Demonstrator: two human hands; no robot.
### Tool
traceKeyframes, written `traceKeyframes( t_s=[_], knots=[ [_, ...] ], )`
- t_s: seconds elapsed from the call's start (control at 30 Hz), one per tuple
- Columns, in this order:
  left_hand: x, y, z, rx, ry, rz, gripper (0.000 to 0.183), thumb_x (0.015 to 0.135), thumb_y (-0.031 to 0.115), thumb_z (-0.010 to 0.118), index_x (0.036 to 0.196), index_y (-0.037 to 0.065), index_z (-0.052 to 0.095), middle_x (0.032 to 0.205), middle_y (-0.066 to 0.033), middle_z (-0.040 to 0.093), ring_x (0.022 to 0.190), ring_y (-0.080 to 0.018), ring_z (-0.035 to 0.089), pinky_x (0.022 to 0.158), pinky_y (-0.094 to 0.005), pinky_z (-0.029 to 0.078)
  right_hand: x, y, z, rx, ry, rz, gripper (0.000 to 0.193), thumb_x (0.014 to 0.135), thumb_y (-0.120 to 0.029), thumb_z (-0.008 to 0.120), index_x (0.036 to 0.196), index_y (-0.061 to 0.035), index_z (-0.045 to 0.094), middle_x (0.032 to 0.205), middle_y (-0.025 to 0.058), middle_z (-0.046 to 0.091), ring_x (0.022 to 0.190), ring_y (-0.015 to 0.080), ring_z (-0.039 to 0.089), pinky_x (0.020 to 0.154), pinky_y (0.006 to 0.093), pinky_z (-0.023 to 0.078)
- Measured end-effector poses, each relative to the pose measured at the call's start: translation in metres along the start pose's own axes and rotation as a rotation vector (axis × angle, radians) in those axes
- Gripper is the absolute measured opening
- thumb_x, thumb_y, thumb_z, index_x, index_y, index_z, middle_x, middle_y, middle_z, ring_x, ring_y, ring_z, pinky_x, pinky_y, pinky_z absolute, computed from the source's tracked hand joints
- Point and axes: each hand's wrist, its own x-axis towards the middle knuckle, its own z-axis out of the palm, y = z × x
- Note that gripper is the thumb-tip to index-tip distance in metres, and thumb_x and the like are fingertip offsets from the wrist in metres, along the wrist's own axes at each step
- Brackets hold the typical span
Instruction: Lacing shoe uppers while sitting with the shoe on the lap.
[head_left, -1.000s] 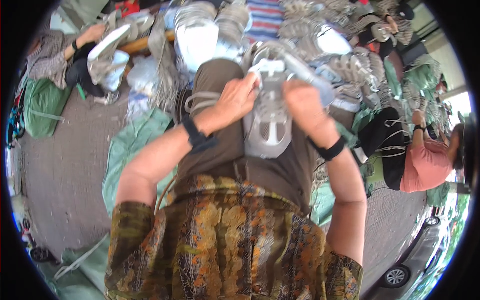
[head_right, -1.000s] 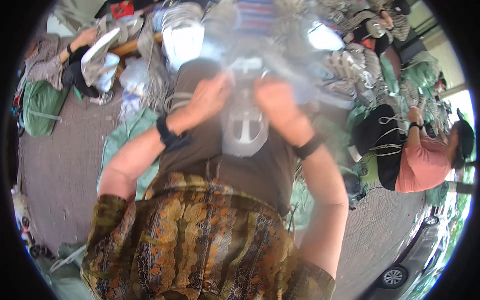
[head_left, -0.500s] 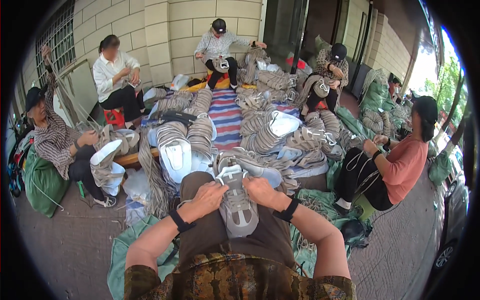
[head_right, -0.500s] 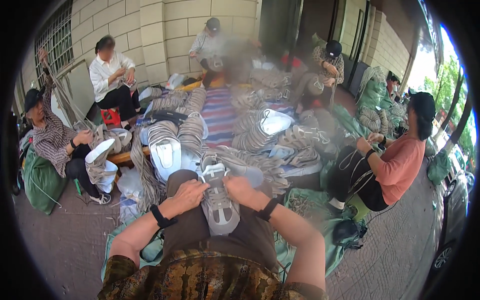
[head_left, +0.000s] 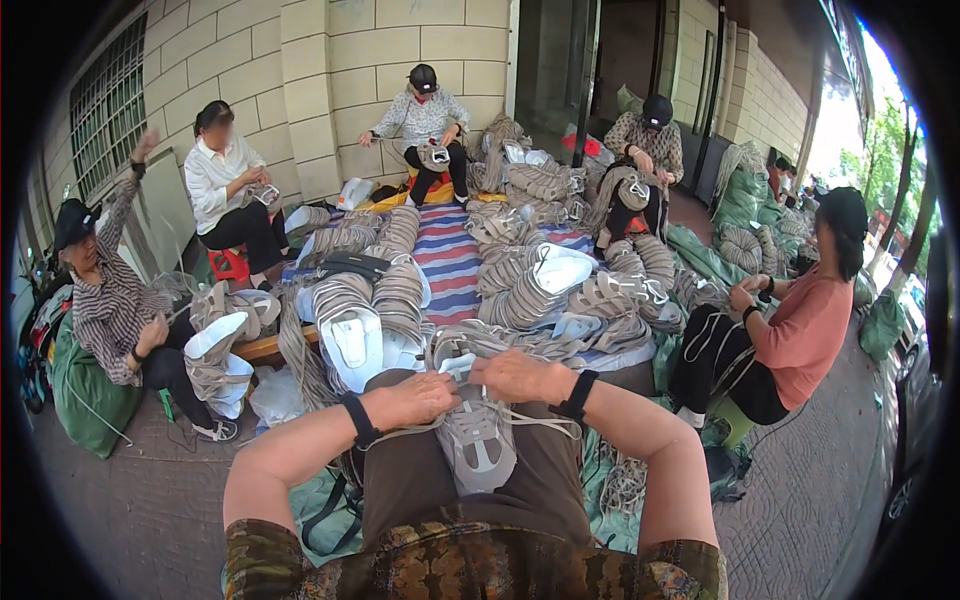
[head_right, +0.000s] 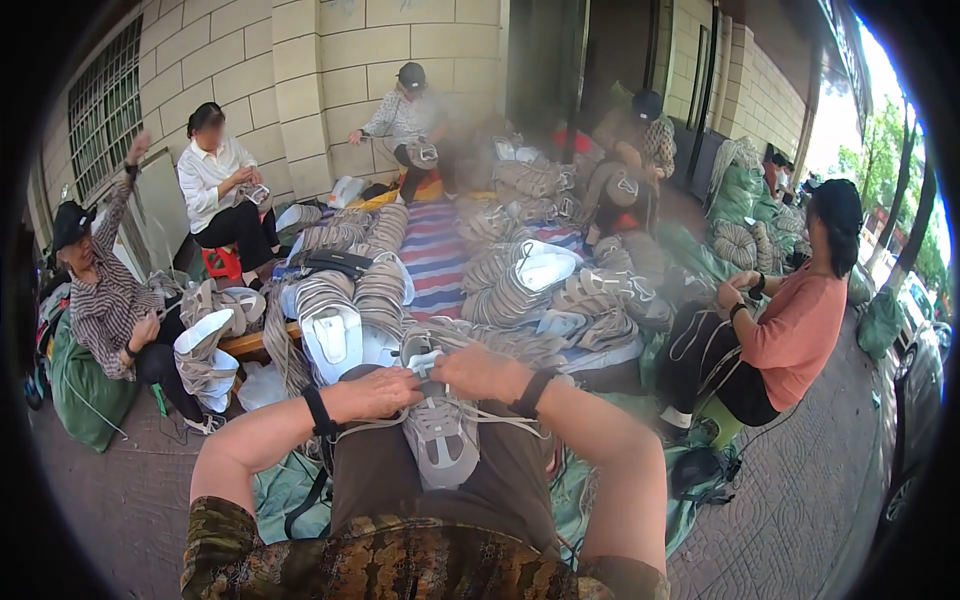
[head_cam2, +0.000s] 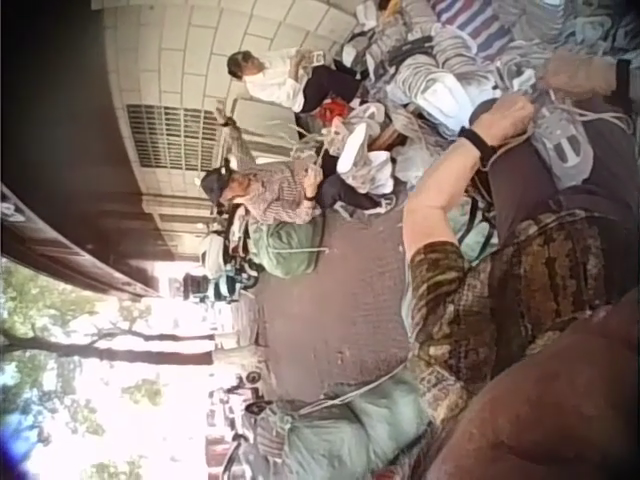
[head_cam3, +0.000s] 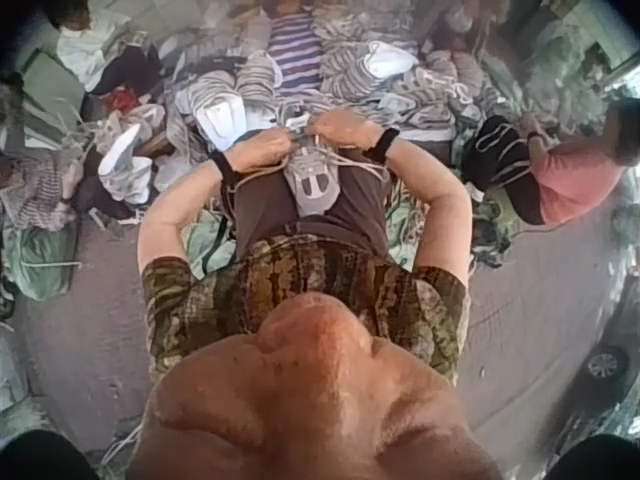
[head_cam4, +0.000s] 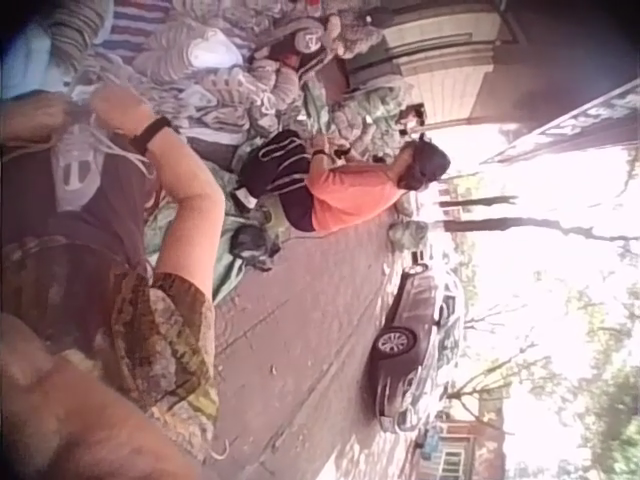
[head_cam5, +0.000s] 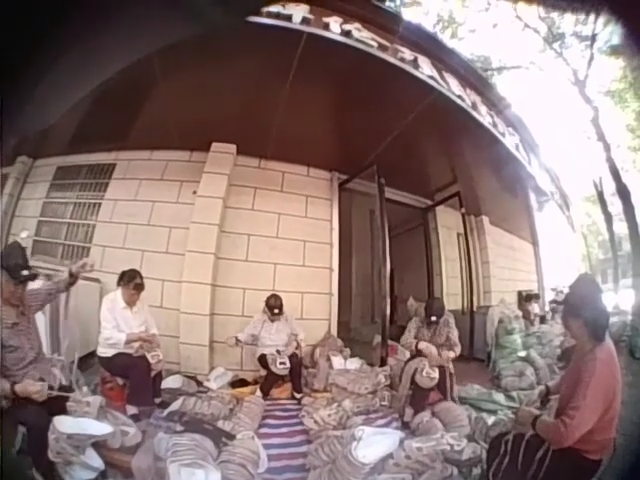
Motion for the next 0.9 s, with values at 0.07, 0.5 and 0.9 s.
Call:
traceKeyframes(
  t_s=[0.07, 0.5, 0.9],
  knots=[
    [0.003, -0.003, 0.0, 0.03, -0.083, 0.061, 0.014, 0.078, 0.006, 0.058, 0.092, 0.003, 0.06, 0.095, -0.0118, 0.058, 0.097, -0.0292, 0.057, 0.083, -0.0404, 0.048, 0.007, 0.003, 0.007, -0.046, -0.02, -0.066, 0.022, 0.075, -0.005, 0.063, 0.097, -0.0069, 0.063, 0.094, 0.0112, 0.061, 0.083, 0.0331, 0.064, 0.068, 0.0455, 0.051],
    [0.005, -0.004, -0.011, 0.223, -0.088, 0.279, 0.013, 0.082, 0.011, 0.056, 0.089, 0.004, 0.064, 0.089, -0.0102, 0.061, 0.092, -0.0262, 0.062, 0.077, -0.0367, 0.051, 0.026, 0.01, 0.016, -0.447, -0.235, -0.459, 0.01, 0.08, -0.017, 0.058, 0.083, -0.0101, 0.065, 0.087, 0.005, 0.061, 0.087, 0.0217, 0.061, 0.069, 0.0348, 0.05],
    [-0.002, -0.002, -0.005, 0.272, -0.008, 0.274, 0.014, 0.087, 0.014, 0.051, 0.091, 0.005, 0.06, 0.087, -0.0107, 0.059, 0.09, -0.026, 0.061, 0.075, -0.0369, 0.051, 0.027, 0.018, 0.025, -0.42, -0.298, -0.57, 0.008, 0.079, -0.017, 0.059, 0.082, -0.0103, 0.063, 0.087, 0.0036, 0.059, 0.09, 0.0209, 0.06, 0.074, 0.0352, 0.05]
  ],
)
